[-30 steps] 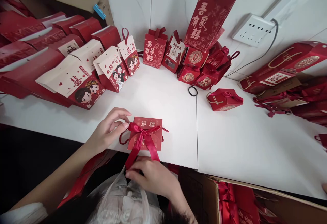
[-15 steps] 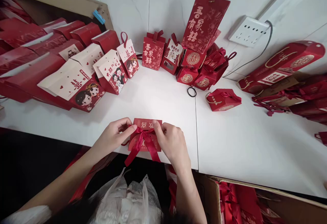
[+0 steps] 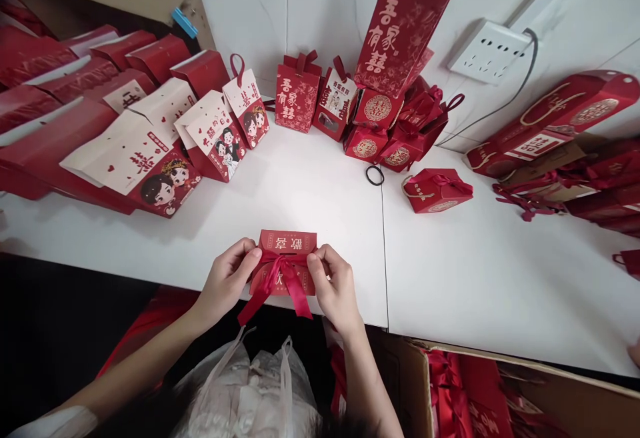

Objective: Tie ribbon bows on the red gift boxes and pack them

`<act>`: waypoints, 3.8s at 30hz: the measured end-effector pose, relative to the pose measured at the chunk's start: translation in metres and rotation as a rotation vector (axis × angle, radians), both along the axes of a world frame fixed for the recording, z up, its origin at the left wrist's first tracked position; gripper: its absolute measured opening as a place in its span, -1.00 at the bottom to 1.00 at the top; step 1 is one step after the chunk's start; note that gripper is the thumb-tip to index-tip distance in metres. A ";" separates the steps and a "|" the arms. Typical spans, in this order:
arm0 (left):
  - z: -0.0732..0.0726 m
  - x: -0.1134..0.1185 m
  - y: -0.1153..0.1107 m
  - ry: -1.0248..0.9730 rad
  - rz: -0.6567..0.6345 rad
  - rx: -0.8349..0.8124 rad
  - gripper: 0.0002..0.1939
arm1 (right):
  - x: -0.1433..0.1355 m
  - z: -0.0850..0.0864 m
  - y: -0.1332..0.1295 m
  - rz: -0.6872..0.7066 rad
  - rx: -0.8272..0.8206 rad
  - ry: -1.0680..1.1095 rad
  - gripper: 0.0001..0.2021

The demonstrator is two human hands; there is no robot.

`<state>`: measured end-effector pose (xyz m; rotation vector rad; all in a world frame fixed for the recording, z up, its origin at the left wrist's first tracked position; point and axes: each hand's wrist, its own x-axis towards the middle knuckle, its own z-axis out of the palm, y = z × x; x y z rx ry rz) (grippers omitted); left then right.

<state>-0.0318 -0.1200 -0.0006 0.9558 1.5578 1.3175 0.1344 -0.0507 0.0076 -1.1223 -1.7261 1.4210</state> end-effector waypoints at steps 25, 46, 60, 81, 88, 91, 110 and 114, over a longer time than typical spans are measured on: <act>-0.005 -0.011 0.015 -0.080 -0.049 -0.017 -0.66 | 0.002 -0.009 0.011 -0.043 -0.300 0.250 -0.65; 0.025 0.004 0.011 0.410 0.099 0.352 -0.94 | 0.019 -0.007 0.007 0.161 0.365 -0.127 0.01; 0.058 0.025 -0.004 1.005 -0.063 1.116 -0.93 | 0.021 0.024 -0.004 -0.058 0.822 -0.033 -0.04; -0.015 0.027 0.054 0.390 -0.400 0.046 -0.81 | 0.057 0.018 -0.016 -0.270 -0.359 0.519 -0.39; -0.036 0.035 0.049 0.503 -0.464 0.145 -0.78 | 0.062 0.026 -0.027 -0.410 -0.209 0.396 -0.28; -0.026 0.031 0.050 0.355 -0.355 0.115 -0.75 | 0.066 0.027 -0.035 -0.614 0.261 0.062 -0.37; 0.081 0.072 0.065 0.338 -0.502 0.387 -0.80 | 0.081 0.056 -0.068 -0.650 0.937 -0.605 -0.22; 0.080 0.074 0.049 0.410 -0.466 0.895 -0.97 | 0.081 0.054 -0.069 -0.661 0.931 -0.570 -0.22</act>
